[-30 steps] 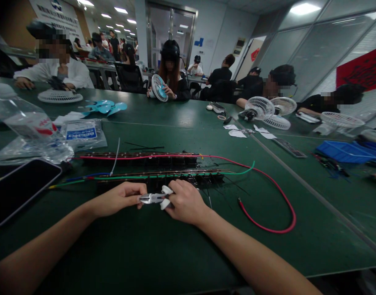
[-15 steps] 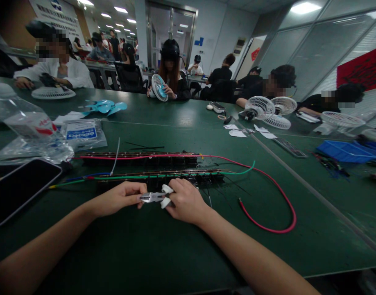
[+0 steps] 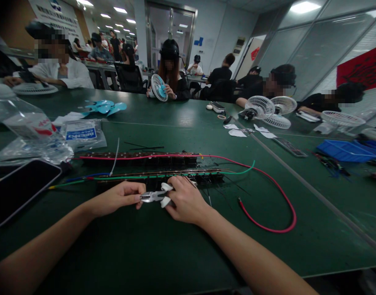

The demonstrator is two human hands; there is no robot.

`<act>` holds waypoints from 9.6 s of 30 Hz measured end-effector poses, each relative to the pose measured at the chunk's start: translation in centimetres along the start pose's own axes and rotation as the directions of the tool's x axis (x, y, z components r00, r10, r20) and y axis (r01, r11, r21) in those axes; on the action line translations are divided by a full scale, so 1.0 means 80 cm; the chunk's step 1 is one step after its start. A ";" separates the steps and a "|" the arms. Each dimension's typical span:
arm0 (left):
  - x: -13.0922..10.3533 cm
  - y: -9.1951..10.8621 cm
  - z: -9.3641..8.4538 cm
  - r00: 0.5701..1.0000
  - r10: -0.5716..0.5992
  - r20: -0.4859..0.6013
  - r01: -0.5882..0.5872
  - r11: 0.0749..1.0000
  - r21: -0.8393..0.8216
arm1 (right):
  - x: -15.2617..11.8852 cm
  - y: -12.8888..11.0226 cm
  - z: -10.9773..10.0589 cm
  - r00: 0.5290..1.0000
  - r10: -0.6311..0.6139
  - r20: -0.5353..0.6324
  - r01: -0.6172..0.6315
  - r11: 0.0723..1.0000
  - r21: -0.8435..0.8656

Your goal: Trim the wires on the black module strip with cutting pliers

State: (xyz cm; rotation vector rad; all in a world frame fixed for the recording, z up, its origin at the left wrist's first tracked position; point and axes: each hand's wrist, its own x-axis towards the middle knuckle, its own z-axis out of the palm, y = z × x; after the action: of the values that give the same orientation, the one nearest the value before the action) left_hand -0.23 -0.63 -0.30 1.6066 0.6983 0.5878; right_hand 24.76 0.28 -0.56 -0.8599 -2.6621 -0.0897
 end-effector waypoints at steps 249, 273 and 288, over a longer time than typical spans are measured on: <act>-0.001 -0.003 0.003 0.996 -0.055 -0.072 0.058 0.997 0.041 | -0.002 0.001 0.009 0.998 -0.050 -0.040 0.045 0.992 -0.118; 0.000 -0.002 0.001 0.998 -0.063 -0.028 0.064 0.997 0.042 | -0.001 0.004 0.010 0.998 -0.050 -0.039 0.046 0.994 -0.098; 0.000 0.000 0.002 0.998 -0.061 -0.014 0.062 0.996 0.070 | 0.003 0.000 0.012 0.988 -0.121 -0.091 0.105 0.981 -0.160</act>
State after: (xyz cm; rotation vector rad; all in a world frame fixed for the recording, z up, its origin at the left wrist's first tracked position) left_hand -0.11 -0.73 -0.31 1.6417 0.7822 0.5334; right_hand 24.28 0.59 -1.35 -0.7282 -2.6337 -0.3629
